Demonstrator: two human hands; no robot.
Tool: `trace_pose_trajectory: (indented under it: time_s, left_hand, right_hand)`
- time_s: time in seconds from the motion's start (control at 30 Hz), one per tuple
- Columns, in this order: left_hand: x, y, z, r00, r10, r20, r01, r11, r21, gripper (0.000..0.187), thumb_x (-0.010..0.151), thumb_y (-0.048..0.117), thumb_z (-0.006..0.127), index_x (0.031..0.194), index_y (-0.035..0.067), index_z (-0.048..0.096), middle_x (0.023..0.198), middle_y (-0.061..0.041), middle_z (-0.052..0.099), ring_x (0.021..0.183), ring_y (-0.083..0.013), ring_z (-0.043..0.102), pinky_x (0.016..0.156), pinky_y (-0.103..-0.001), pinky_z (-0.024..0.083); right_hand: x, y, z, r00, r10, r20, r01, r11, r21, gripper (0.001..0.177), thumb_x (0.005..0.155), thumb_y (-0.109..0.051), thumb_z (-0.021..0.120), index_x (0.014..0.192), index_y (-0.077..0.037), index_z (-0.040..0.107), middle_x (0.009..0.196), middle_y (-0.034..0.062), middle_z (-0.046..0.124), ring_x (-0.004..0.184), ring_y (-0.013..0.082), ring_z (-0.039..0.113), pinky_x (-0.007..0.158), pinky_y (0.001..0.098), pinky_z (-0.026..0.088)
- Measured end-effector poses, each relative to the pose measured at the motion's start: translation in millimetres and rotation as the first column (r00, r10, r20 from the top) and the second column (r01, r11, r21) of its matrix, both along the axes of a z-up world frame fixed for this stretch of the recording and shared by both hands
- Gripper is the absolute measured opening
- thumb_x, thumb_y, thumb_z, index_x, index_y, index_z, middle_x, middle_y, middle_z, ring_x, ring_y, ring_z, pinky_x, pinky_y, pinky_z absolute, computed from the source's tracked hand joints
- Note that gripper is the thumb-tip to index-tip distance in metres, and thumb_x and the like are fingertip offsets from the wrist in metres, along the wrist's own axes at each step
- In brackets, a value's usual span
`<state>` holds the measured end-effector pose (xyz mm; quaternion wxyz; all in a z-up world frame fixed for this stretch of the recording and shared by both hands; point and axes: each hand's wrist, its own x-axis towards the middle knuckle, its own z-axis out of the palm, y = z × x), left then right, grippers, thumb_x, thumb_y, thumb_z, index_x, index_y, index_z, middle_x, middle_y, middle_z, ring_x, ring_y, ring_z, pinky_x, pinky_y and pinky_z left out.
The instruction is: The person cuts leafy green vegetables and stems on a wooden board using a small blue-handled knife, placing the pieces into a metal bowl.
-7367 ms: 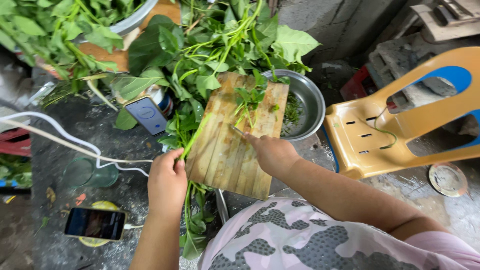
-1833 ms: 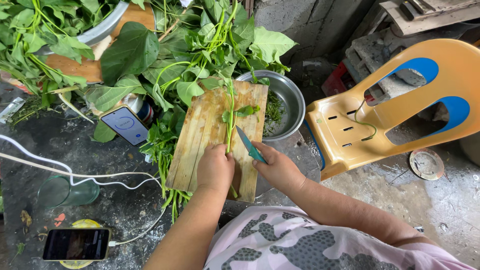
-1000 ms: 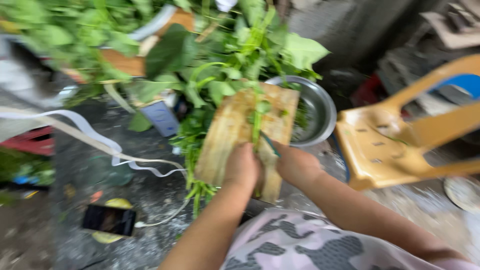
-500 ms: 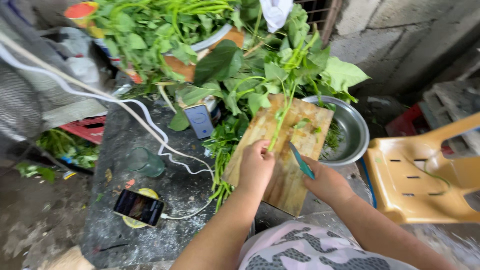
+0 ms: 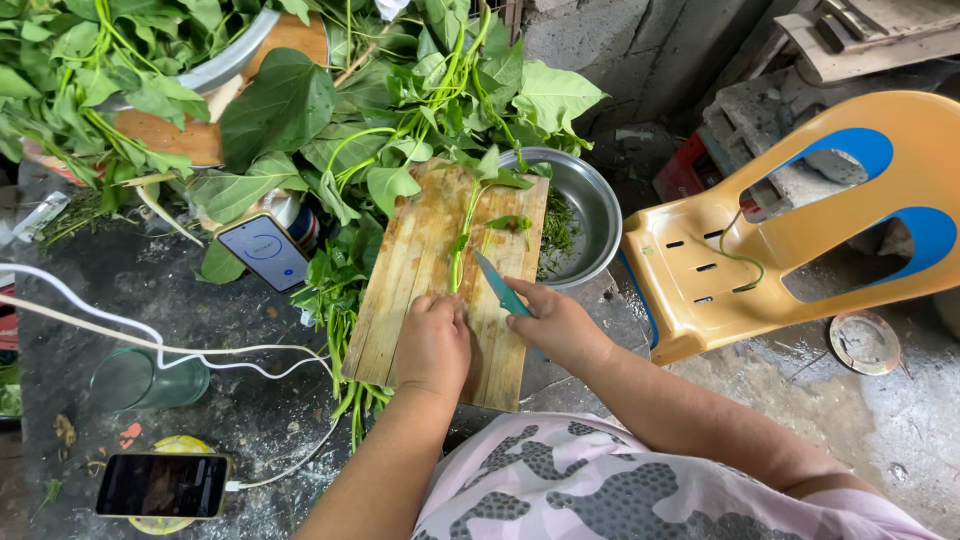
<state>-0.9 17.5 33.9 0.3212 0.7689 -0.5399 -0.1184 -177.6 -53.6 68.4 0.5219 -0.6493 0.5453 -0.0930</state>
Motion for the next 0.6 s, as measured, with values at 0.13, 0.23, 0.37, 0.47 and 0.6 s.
trace_pose_trajectory:
  time_s: [0.13, 0.23, 0.37, 0.47, 0.6]
  left_hand:
    - [1, 0, -4, 0.998, -0.032, 0.046, 0.035, 0.998, -0.054, 0.025, 0.084, 0.009, 0.069, 0.108, 0.007, 0.077, 0.101, -0.016, 0.068, 0.090, -0.0364, 0.068, 0.077, -0.045, 0.056]
    - [2, -1, -6, 0.999, -0.025, 0.035, 0.027, 0.999, -0.044, 0.024, 0.084, 0.010, 0.070, 0.107, 0.007, 0.077, 0.101, -0.015, 0.069, 0.089, -0.0367, 0.068, 0.076, -0.046, 0.056]
    - [2, 0, -9, 0.998, -0.029, 0.064, 0.031, 0.999, -0.038, 0.024, 0.084, 0.011, 0.070, 0.107, 0.007, 0.077, 0.099, -0.016, 0.068, 0.087, -0.0373, 0.067, 0.073, -0.047, 0.055]
    - [2, 0, -10, 0.996, -0.034, 0.078, 0.036, 0.999, -0.019, 0.024, 0.085, 0.012, 0.070, 0.108, 0.007, 0.077, 0.097, -0.016, 0.067, 0.085, -0.0374, 0.067, 0.072, -0.048, 0.055]
    - [2, 0, -8, 0.995, -0.038, 0.090, 0.045, 0.996, -0.076, 0.025, 0.083, 0.012, 0.069, 0.108, 0.006, 0.075, 0.098, -0.017, 0.066, 0.086, -0.0381, 0.067, 0.072, -0.048, 0.055]
  right_hand:
    - [8, -2, 2, 0.998, 0.070, -0.003, -0.070, 0.996, -0.053, 0.065, 0.085, -0.022, 0.069, 0.148, -0.021, 0.054, 0.081, 0.0021, 0.068, 0.069, 0.0099, 0.063, 0.067, 0.0286, 0.053]
    - [10, 3, -1, 0.993, 0.066, 0.095, -0.073, 0.994, 0.082, 0.065, 0.086, -0.018, 0.068, 0.149, -0.017, 0.054, 0.077, 0.0030, 0.063, 0.064, 0.0113, 0.059, 0.061, 0.0298, 0.051]
    - [12, 4, 6, 0.995, 0.041, 0.086, -0.055, 0.983, 0.175, 0.065, 0.085, -0.015, 0.067, 0.149, -0.016, 0.055, 0.076, 0.0003, 0.063, 0.061, 0.0110, 0.059, 0.059, 0.0292, 0.050]
    - [15, 1, 10, 0.993, 0.010, 0.116, -0.039, 0.969, 0.245, 0.066, 0.086, -0.014, 0.067, 0.150, -0.017, 0.054, 0.076, 0.0012, 0.062, 0.060, 0.0120, 0.057, 0.056, 0.0306, 0.048]
    - [10, 1, 2, 0.993, -0.011, 0.119, -0.019, 0.970, 0.242, 0.064, 0.085, -0.014, 0.067, 0.148, -0.016, 0.056, 0.080, 0.0018, 0.064, 0.064, 0.0134, 0.059, 0.060, 0.0307, 0.050]
